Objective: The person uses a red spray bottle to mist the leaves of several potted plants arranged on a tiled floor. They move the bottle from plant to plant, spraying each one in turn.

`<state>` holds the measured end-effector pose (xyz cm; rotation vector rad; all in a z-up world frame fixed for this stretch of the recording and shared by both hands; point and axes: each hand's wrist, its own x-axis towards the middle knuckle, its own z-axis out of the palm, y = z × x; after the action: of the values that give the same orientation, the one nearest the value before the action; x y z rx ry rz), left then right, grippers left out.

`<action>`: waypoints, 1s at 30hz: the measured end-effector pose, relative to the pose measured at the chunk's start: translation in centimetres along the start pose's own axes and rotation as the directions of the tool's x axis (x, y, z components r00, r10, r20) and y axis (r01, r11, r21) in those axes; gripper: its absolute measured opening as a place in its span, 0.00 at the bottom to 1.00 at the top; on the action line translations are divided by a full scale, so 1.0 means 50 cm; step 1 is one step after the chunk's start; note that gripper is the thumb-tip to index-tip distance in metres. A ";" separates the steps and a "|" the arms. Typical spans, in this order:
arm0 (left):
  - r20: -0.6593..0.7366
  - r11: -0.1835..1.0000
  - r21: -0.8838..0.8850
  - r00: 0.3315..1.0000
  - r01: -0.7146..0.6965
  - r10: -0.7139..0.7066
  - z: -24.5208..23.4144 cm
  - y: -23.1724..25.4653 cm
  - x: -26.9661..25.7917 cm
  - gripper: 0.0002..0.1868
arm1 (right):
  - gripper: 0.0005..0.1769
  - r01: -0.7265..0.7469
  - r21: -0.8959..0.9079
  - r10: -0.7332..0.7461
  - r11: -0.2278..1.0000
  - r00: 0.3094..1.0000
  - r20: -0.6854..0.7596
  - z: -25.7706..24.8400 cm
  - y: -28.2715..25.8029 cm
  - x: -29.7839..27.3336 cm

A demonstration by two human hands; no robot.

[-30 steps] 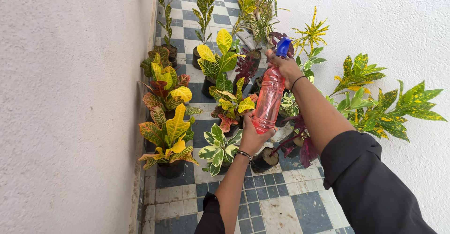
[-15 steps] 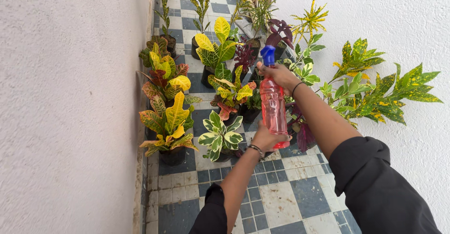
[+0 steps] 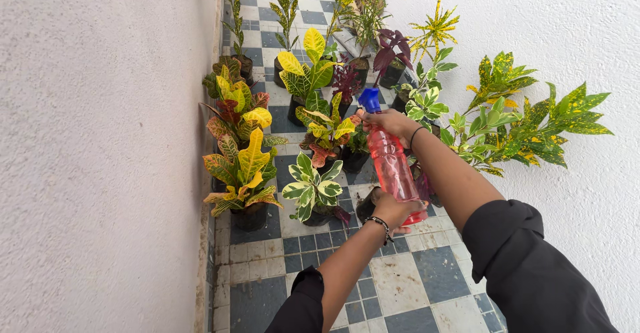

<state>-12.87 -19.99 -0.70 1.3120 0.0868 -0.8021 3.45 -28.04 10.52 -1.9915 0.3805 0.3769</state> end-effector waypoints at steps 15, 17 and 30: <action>0.234 0.998 -0.061 0.971 -0.023 0.037 0.008 0.031 -0.033 0.45 | 0.28 -0.195 0.046 0.199 0.980 0.970 -0.140 -0.082 0.039 -0.009; 0.207 0.998 -0.051 0.978 -0.022 0.032 0.011 0.034 -0.035 0.46 | 0.28 -0.192 0.088 0.203 0.978 0.967 -0.154 -0.085 0.038 -0.013; -0.056 0.967 -0.009 0.965 -0.256 0.255 -0.010 0.017 0.029 0.54 | 0.26 0.065 0.195 -0.020 0.979 0.974 -0.226 -0.095 0.025 -0.009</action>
<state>-11.14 -20.21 -0.87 1.2985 -0.0330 -0.5449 2.99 -32.80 11.70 -1.8433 0.4962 0.0822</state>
